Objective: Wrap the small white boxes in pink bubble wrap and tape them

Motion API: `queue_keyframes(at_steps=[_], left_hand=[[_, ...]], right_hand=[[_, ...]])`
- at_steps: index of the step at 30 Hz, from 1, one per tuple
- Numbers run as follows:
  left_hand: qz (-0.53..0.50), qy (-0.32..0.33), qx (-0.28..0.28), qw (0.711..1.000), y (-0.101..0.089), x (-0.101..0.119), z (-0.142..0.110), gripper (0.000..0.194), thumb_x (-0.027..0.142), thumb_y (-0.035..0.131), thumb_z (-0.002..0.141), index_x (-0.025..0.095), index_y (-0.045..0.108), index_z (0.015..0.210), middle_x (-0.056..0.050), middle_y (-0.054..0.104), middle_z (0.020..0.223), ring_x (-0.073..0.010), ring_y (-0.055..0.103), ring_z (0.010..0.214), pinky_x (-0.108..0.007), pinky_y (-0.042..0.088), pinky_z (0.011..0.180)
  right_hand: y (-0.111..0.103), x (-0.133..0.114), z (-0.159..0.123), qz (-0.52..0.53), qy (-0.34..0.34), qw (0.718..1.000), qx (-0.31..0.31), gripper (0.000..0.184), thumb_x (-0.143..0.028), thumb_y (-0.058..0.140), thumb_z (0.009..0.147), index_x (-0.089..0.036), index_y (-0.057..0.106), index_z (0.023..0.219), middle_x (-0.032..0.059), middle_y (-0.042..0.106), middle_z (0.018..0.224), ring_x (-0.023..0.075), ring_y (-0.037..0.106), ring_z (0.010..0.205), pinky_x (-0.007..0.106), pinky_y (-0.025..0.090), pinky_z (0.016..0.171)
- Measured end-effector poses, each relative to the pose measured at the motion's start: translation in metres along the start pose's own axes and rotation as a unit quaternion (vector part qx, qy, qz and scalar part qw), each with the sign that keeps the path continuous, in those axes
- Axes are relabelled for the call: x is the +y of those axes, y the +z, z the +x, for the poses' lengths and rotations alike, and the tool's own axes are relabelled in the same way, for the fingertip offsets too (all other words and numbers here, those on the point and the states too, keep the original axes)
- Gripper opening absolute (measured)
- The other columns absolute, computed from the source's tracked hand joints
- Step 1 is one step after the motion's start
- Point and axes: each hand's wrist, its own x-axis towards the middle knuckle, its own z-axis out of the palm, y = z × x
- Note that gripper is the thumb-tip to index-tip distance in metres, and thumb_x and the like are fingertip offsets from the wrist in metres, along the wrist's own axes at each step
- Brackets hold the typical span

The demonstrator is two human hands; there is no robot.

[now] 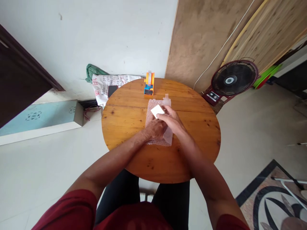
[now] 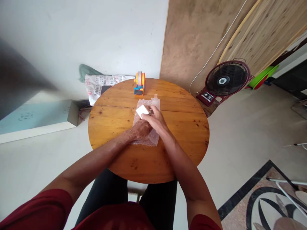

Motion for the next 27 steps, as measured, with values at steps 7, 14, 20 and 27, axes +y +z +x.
queue_keyframes(at_steps=[7, 14, 20, 27], left_hand=[[0.065, 0.13, -0.073, 0.987, -0.011, -0.024, -0.014, 0.077, 0.033, 0.07, 0.077, 0.018, 0.049, 0.149, -0.017, 0.032, 0.164, -0.0414, 0.023, 0.153, -0.069, 0.003, 0.124], [-0.202, 0.084, 0.013, 0.976, -0.022, -0.047, 0.001, 0.045, 0.008, 0.044, 0.078, 0.01, 0.068, 0.116, -0.011, 0.068, 0.127, -0.0259, 0.062, 0.121, -0.045, 0.045, 0.113], [-0.24, 0.015, 0.047, 0.969, -0.02, -0.055, 0.004, 0.04, 0.01, 0.047, 0.079, 0.01, 0.069, 0.112, -0.008, 0.074, 0.112, -0.0214, 0.067, 0.108, -0.04, 0.051, 0.105], [-0.222, 0.051, 0.048, 0.972, -0.016, -0.056, 0.007, 0.036, 0.009, 0.045, 0.084, 0.012, 0.072, 0.108, -0.009, 0.074, 0.116, -0.0223, 0.067, 0.111, -0.041, 0.05, 0.107]], right_hand=[[-0.053, 0.014, -0.012, 0.113, 0.067, 0.991, 0.02, 0.054, -0.04, 0.08, 0.062, -0.024, 0.065, 0.111, 0.0033, 0.076, 0.108, 0.0257, 0.069, 0.106, 0.041, 0.051, 0.096], [-0.07, 0.032, -0.021, 0.0, -0.007, 0.996, -0.09, 0.061, -0.033, 0.078, 0.069, -0.024, 0.061, 0.126, 0.0055, 0.072, 0.12, 0.0283, 0.068, 0.11, 0.045, 0.053, 0.097], [-0.061, 0.04, -0.023, -0.244, -0.132, 0.951, -0.133, 0.063, -0.019, 0.064, 0.075, -0.027, 0.056, 0.137, 0.0064, 0.067, 0.132, 0.0315, 0.063, 0.12, 0.052, 0.047, 0.107], [-0.066, 0.043, -0.024, -0.273, -0.137, 0.946, -0.108, 0.069, -0.023, 0.069, 0.074, -0.028, 0.052, 0.141, 0.0078, 0.061, 0.142, 0.031, 0.058, 0.129, 0.051, 0.045, 0.111]])
